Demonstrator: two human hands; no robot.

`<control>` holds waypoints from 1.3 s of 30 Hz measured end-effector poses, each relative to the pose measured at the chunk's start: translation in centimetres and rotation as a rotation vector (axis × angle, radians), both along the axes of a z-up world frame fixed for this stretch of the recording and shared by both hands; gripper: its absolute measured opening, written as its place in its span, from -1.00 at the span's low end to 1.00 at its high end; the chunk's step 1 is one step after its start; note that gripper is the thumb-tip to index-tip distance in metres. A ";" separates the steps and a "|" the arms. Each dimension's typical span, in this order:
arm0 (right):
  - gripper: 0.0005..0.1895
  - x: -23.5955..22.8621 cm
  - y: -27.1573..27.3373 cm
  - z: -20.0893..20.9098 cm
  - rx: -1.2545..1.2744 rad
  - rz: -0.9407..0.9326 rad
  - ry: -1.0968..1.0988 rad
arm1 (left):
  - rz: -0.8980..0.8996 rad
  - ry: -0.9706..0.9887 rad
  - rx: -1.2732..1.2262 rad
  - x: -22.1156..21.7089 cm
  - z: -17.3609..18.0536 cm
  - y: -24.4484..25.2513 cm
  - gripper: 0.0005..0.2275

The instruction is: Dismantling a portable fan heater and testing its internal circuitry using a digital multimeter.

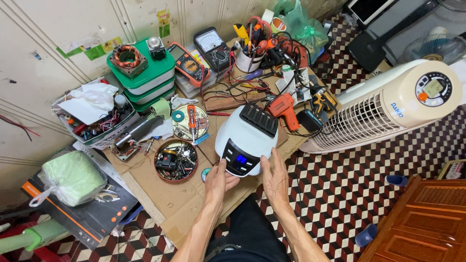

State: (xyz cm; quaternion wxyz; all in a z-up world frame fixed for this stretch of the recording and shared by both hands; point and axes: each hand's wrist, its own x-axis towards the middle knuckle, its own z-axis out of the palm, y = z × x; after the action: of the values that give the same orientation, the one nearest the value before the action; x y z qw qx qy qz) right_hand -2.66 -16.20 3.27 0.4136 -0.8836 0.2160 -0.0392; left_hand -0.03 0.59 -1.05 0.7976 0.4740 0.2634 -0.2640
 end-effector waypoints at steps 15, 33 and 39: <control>-0.24 17.8 -5.9 -1.6 -0.248 0.630 0.028 | 0.149 0.212 0.087 -2.0 -2.9 -0.8 -0.50; -0.25 15.1 -5.0 -5.0 -0.316 0.562 -0.032 | 0.292 0.234 0.470 1.1 -8.9 -0.9 -0.55; -0.24 15.2 -5.3 -5.8 -0.402 0.579 -0.083 | 0.196 0.104 0.595 2.1 -17.5 -1.8 -0.51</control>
State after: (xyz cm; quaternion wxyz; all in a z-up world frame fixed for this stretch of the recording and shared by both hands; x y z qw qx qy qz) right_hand 12.56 -21.49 -2.55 0.2339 -0.9696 -0.0723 0.0019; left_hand 2.09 -1.21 -18.57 0.6311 0.6448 0.4140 -0.1209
